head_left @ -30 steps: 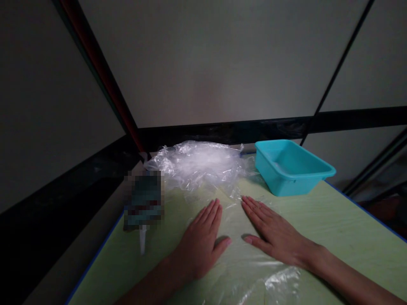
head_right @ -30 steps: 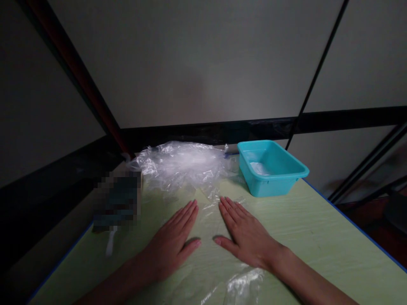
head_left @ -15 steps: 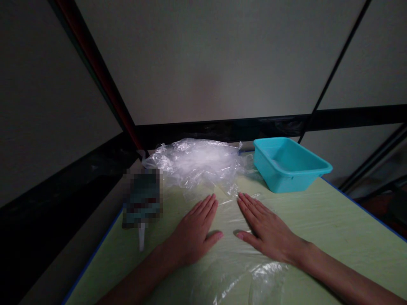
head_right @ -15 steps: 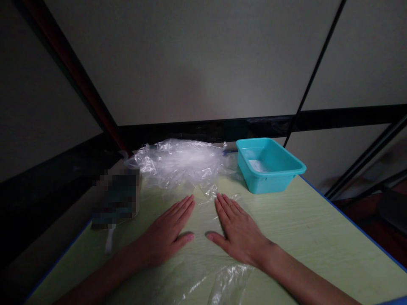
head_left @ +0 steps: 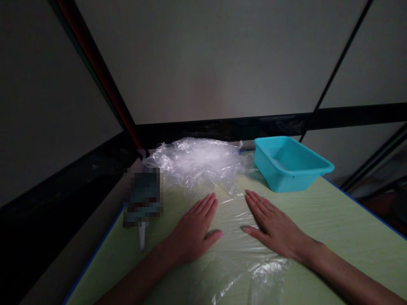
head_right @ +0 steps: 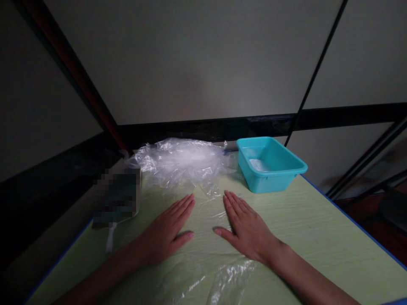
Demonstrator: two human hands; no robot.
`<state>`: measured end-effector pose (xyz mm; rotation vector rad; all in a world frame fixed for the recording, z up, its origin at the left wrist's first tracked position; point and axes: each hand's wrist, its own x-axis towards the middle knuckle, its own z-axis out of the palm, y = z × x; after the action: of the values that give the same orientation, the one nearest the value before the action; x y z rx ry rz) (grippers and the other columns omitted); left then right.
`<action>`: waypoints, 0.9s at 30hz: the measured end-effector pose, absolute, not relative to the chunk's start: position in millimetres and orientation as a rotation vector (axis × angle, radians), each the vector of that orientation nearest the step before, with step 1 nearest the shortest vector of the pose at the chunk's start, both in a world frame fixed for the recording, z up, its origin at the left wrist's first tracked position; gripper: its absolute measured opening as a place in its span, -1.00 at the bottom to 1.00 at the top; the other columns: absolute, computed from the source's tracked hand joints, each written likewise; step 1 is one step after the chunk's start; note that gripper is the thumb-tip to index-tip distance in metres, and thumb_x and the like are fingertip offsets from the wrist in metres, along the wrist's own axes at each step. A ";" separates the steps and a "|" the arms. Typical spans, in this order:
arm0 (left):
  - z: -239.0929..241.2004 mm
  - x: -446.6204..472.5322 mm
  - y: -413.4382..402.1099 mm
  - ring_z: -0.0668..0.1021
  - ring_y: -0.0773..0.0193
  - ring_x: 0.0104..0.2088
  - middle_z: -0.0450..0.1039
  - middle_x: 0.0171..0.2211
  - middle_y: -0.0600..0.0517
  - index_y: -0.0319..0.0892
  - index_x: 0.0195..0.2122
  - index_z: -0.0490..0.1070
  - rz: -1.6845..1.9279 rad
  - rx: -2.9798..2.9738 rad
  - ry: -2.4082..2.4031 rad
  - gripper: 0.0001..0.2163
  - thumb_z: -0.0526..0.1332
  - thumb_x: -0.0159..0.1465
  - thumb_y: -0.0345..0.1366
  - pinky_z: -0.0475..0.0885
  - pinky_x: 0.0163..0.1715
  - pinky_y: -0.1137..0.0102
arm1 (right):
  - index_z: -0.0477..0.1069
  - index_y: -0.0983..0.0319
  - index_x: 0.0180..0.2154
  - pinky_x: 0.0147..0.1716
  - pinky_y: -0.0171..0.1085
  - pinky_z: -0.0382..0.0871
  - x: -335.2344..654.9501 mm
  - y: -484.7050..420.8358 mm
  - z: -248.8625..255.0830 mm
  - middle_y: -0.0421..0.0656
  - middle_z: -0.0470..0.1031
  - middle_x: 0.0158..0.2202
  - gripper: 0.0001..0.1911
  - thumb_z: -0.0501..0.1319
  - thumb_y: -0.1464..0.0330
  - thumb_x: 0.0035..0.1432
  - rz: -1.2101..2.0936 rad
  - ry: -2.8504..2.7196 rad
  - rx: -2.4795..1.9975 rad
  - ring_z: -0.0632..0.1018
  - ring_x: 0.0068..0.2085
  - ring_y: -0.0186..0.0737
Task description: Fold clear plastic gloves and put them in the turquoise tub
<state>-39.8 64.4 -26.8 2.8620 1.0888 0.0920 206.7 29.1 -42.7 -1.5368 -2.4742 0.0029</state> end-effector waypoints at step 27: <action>-24.0 -38.2 63.5 -0.11 0.17 0.22 -0.28 0.23 -0.19 -0.40 0.20 -0.22 0.109 2.761 1.174 -0.33 0.04 0.17 -0.16 -0.07 0.16 0.27 | -0.08 0.45 0.18 0.14 -0.12 -0.03 230.9 36.0 -36.1 0.09 -0.09 0.21 -0.26 -0.09 0.04 0.16 0.077 -2.506 -1.533 0.01 0.20 -0.07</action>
<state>-38.2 63.5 -24.0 2.7609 1.1736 0.1086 230.9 36.0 -36.1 -1.5334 -2.5057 0.0772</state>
